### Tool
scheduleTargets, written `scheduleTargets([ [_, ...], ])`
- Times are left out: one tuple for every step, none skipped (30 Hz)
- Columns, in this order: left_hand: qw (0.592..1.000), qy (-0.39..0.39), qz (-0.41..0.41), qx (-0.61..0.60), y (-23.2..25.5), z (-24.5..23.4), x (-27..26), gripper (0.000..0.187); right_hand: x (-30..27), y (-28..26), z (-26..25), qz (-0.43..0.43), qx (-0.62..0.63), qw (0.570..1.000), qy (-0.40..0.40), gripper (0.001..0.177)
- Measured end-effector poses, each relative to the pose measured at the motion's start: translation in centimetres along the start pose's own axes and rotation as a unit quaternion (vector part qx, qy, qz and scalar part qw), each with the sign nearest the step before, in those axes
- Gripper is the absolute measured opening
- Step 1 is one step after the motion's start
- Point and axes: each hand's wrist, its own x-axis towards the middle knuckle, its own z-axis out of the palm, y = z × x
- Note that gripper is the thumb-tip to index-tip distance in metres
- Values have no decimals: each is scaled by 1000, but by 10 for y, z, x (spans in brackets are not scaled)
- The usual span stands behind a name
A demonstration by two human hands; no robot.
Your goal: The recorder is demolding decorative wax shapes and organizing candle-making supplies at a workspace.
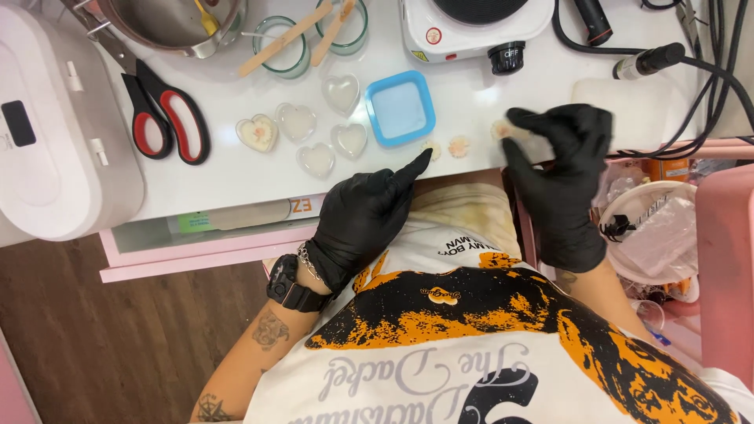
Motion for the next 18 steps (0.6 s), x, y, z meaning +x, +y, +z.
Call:
scheduleTargets([
  [1000,-1,-5,8,1,0,0,59,-6,12,-3,46,17,999,15,32],
  [1000,-3,-9,17,1,-1,1,59,-12,25,-6,93,33,995,30,35],
  [1000,-4,-7,16,2,-2,2,59,-6,21,-8,95,32,994,32,35],
  [1000,-6,-13,15,3,-2,2,57,0,17,-12,51,3,999,16,35],
  [1000,-8,-18,14,4,-3,3,56,5,14,-15,8,-27,1000,-1,36],
  [1000,-9,-16,13,6,-5,4,56,6,13,-13,9,-28,1000,0,36],
  [999,-16,-30,-3,7,-7,6,56,8,12,-11,-5,-40,999,-7,37],
  [999,-21,-45,-18,8,-9,6,56,10,11,-8,-21,-50,998,-14,38],
  [999,-21,-45,-18,8,-10,5,56,11,14,-6,-21,-50,998,-14,38],
  [997,-15,-57,-45,8,-12,4,55,12,16,-4,-35,-60,997,-23,37],
  [995,-9,-70,-73,8,-14,3,55,14,19,-1,-49,-70,996,-33,35],
  [995,-9,-71,-72,7,-17,2,55,15,16,1,-50,-69,996,-33,35],
  [991,6,-82,-104,7,-19,0,53,16,13,2,-53,-64,996,-38,36],
  [986,21,-92,-138,7,-21,0,51,18,12,3,-57,-60,996,-43,37],
  [986,23,-92,-138,6,-23,-1,51,19,12,3,-58,-60,996,-43,37],
  [984,25,-105,-144,5,-27,-3,47,19,10,4,-57,-62,995,-52,39],
  [981,27,-118,-151,5,-30,-5,44,19,9,5,-57,-64,994,-60,40],
  [981,27,-119,-150,6,-34,-5,44,18,7,1,-56,-64,995,-60,40],
])
